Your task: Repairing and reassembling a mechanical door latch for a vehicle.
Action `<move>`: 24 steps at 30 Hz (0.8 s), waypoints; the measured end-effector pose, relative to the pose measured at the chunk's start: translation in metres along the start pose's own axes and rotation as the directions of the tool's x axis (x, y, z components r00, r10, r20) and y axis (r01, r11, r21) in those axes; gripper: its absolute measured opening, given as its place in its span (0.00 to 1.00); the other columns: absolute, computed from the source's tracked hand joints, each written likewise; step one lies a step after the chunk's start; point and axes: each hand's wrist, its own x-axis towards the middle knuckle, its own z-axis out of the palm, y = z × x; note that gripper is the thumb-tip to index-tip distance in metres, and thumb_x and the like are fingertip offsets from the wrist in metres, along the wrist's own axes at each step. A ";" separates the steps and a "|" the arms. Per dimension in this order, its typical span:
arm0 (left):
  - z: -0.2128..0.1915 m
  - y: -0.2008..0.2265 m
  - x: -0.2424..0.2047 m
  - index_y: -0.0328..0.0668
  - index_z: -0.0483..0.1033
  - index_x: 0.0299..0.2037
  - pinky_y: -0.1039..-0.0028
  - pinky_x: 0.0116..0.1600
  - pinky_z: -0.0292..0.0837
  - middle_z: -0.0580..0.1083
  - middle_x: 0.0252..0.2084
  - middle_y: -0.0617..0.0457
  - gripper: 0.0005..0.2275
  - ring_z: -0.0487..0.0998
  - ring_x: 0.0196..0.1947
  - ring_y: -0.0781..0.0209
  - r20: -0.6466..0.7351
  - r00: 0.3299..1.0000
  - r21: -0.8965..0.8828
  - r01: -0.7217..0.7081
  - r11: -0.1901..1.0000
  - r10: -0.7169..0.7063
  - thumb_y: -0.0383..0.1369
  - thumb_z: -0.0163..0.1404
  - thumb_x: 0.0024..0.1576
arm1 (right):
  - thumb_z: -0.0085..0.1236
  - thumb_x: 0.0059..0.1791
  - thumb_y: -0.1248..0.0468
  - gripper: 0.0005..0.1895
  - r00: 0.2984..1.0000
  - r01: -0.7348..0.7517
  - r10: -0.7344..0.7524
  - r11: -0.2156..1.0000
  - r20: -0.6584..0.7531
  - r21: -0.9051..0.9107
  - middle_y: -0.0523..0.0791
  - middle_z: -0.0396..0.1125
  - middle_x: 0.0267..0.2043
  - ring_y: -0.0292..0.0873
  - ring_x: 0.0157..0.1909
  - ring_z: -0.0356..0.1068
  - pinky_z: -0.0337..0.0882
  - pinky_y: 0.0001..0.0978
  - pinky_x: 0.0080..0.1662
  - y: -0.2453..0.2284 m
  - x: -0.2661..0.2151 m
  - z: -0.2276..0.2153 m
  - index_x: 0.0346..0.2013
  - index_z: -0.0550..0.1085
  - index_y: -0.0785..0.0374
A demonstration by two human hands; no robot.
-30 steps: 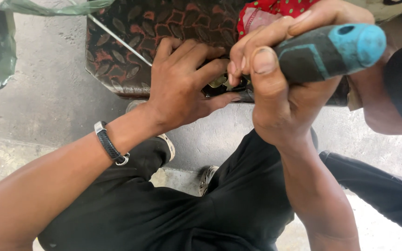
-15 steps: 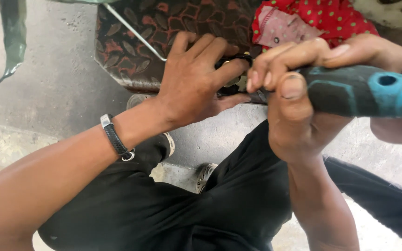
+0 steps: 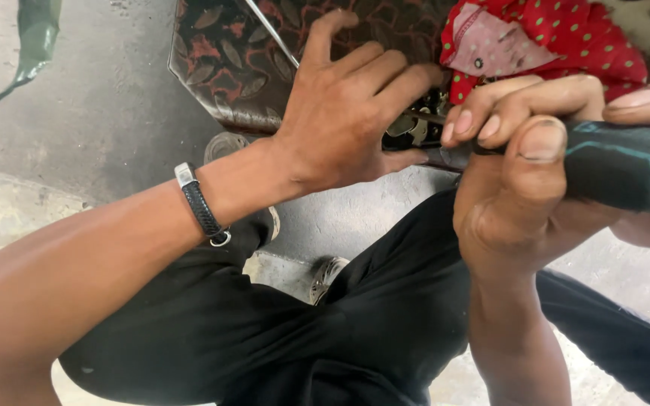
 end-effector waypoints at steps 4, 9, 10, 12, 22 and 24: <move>0.000 -0.002 0.000 0.42 0.78 0.50 0.45 0.65 0.55 0.73 0.41 0.54 0.30 0.74 0.49 0.56 -0.011 1.000 0.000 -0.004 1.000 0.004 0.48 0.73 0.42 | 0.48 0.66 0.66 0.08 0.999 -0.011 0.012 0.999 -0.030 0.033 0.49 0.59 0.38 0.45 0.35 0.66 0.72 0.37 0.39 0.004 0.000 -0.002 0.45 0.64 0.68; 0.003 -0.005 -0.007 0.44 0.77 0.48 0.42 0.67 0.53 0.73 0.43 0.55 0.27 0.71 0.55 0.55 -0.013 0.998 0.010 -0.065 0.998 0.065 0.45 0.72 0.43 | 0.47 0.67 0.68 0.05 0.996 -0.012 0.017 0.997 -0.082 0.071 0.49 0.59 0.38 0.46 0.34 0.66 0.72 0.39 0.39 0.008 -0.001 -0.006 0.50 0.62 0.64; 0.004 -0.006 -0.009 0.45 0.77 0.47 0.43 0.67 0.52 0.73 0.44 0.55 0.25 0.71 0.56 0.55 -0.009 0.997 0.007 -0.081 0.997 0.081 0.44 0.72 0.44 | 0.47 0.67 0.68 0.04 0.995 -0.013 0.021 0.996 -0.097 0.085 0.49 0.59 0.38 0.46 0.34 0.66 0.71 0.39 0.39 0.008 -0.001 -0.006 0.52 0.62 0.62; 0.004 -0.006 -0.010 0.47 0.77 0.46 0.43 0.68 0.52 0.73 0.45 0.55 0.23 0.70 0.58 0.55 -0.004 0.995 0.004 -0.098 0.995 0.098 0.44 0.72 0.45 | 0.47 0.67 0.69 0.04 0.993 -0.014 0.025 0.995 -0.112 0.098 0.49 0.60 0.38 0.47 0.34 0.66 0.71 0.40 0.39 0.007 -0.001 -0.004 0.53 0.61 0.61; 0.008 -0.007 -0.013 0.44 0.75 0.45 0.44 0.67 0.51 0.71 0.47 0.54 0.23 0.69 0.60 0.53 -0.020 0.998 -0.057 -0.054 0.997 0.053 0.44 0.72 0.46 | 0.45 0.68 0.69 0.05 0.999 0.038 -0.038 0.999 -0.008 -0.020 0.53 0.58 0.38 0.49 0.32 0.65 0.70 0.41 0.37 0.002 0.005 -0.005 0.53 0.61 0.68; 0.008 -0.007 -0.012 0.43 0.75 0.45 0.44 0.67 0.51 0.71 0.46 0.54 0.24 0.69 0.59 0.53 -0.016 0.999 -0.062 -0.048 0.997 0.047 0.44 0.72 0.46 | 0.45 0.69 0.68 0.06 0.998 0.054 -0.054 0.998 0.019 -0.037 0.53 0.57 0.38 0.50 0.32 0.65 0.70 0.41 0.37 0.001 0.007 -0.005 0.51 0.62 0.70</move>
